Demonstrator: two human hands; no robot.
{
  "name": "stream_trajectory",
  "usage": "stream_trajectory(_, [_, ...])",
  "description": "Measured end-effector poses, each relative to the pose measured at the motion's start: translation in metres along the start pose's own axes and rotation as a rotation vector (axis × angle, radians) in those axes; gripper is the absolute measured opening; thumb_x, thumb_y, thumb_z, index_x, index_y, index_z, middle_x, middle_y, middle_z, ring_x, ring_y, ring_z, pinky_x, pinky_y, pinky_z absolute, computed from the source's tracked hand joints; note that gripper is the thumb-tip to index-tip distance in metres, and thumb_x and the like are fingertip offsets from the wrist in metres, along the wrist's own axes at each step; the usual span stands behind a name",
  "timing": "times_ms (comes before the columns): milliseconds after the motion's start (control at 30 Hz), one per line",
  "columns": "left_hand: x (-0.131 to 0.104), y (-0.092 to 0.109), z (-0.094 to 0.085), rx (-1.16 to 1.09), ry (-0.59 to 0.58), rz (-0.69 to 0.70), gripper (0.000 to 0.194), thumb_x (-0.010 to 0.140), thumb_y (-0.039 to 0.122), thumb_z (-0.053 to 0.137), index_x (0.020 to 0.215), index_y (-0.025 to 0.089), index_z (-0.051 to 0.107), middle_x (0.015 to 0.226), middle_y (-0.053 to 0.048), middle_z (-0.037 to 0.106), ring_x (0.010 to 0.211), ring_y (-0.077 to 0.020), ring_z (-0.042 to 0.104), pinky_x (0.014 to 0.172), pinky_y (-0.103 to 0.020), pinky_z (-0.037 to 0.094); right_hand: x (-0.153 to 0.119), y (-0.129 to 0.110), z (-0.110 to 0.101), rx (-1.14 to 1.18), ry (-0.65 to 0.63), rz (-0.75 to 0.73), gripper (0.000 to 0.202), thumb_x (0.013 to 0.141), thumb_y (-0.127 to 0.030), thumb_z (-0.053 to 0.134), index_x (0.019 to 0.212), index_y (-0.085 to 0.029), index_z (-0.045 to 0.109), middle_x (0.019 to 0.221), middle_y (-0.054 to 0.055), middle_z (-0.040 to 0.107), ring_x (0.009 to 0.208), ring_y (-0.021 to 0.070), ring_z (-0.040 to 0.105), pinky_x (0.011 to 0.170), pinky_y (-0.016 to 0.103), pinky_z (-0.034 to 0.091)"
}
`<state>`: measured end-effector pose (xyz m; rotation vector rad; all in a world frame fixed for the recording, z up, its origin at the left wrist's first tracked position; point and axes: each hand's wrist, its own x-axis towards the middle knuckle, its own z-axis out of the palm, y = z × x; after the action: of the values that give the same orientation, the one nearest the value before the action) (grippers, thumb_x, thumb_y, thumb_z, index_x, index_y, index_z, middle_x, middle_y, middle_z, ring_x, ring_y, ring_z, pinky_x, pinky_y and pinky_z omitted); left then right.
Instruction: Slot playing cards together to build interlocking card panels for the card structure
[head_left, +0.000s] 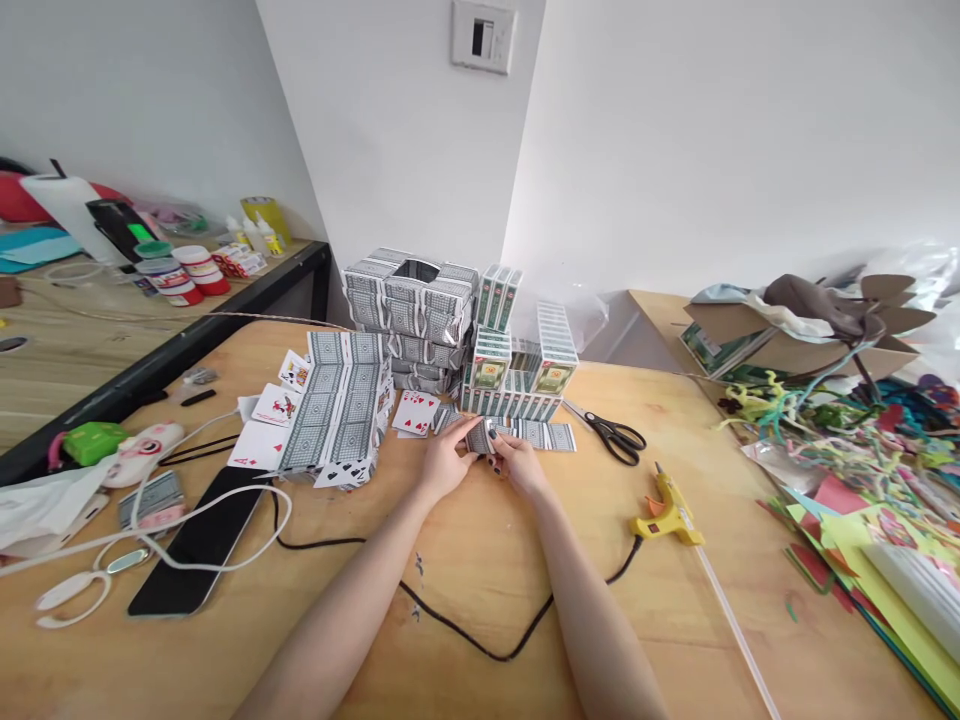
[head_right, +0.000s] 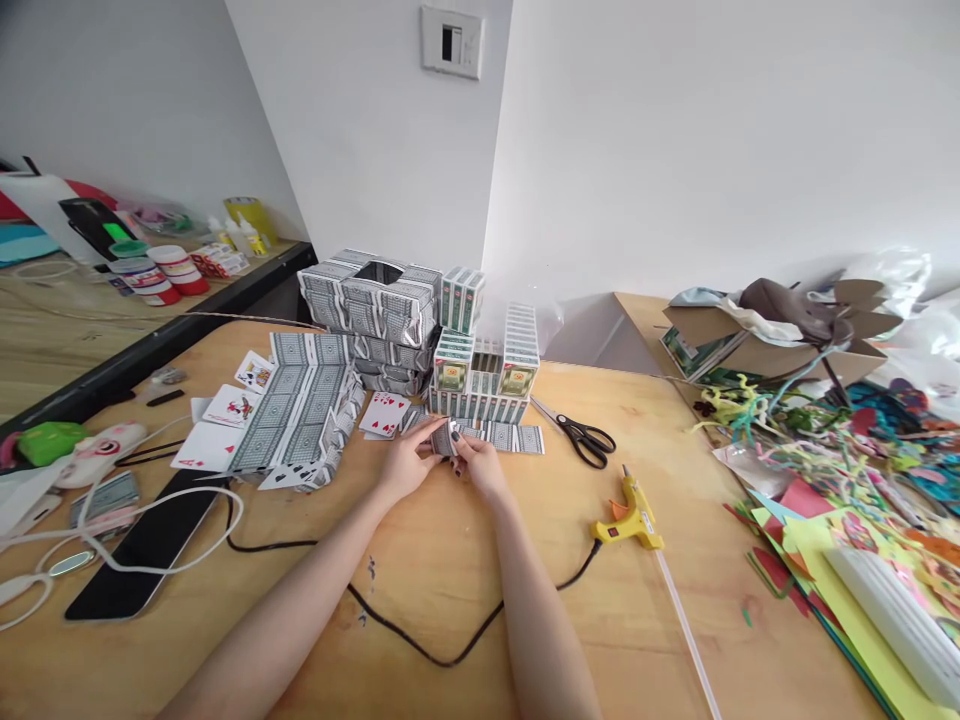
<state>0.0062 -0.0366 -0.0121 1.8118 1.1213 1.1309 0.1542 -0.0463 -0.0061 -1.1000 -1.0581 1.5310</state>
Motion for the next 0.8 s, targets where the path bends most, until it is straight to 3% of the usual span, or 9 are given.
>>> stream_trajectory(333, [-0.0012, 0.0034, 0.0006, -0.022, -0.050, -0.029, 0.061, 0.067, 0.003, 0.055, 0.121, 0.027, 0.043, 0.126, -0.003, 0.048, 0.099, -0.0159, 0.057, 0.086, -0.031, 0.050, -0.0010, 0.0011, -0.0005, -0.051, 0.060, -0.034, 0.037, 0.070, -0.049, 0.054, 0.052, -0.017, 0.048, 0.039, -0.004, 0.044, 0.033, 0.0073, 0.032, 0.034, 0.021, 0.022])
stream_trajectory(500, [-0.0018, 0.0013, 0.0018, -0.028, -0.058, -0.031, 0.060, 0.068, 0.004, 0.056, 0.122, 0.026, 0.042, 0.123, -0.003, 0.050, 0.096, -0.0154, 0.059, 0.084, -0.031, 0.051, -0.0056, -0.0039, 0.0026, -0.228, 0.139, -0.136, 0.043, 0.073, -0.051, 0.050, 0.047, -0.017, 0.047, 0.037, -0.005, 0.040, 0.033, 0.0069, 0.030, 0.035, 0.021, 0.022])
stream_trajectory(633, [-0.0024, 0.0015, 0.0028, 0.055, -0.059, 0.008, 0.060, 0.068, 0.005, 0.055, 0.122, 0.027, 0.042, 0.126, -0.003, 0.047, 0.104, -0.0174, 0.054, 0.086, -0.032, 0.049, -0.0070, -0.0047, 0.0043, -0.346, 0.208, -0.214, 0.046, 0.075, -0.049, 0.047, 0.042, -0.018, 0.043, 0.035, -0.004, 0.041, 0.034, 0.0081, 0.034, 0.038, 0.022, 0.027])
stream_trajectory(800, [-0.0017, 0.0062, 0.0024, 0.214, 0.031, 0.086, 0.060, 0.067, 0.001, 0.053, 0.120, 0.027, 0.045, 0.120, -0.004, 0.047, 0.112, -0.0185, 0.045, 0.094, -0.034, 0.042, -0.0050, -0.0003, 0.0072, -0.312, 0.190, -0.175, 0.042, 0.079, -0.049, 0.038, 0.050, -0.019, 0.045, 0.036, -0.003, 0.046, 0.029, 0.0096, 0.036, 0.034, 0.022, 0.028])
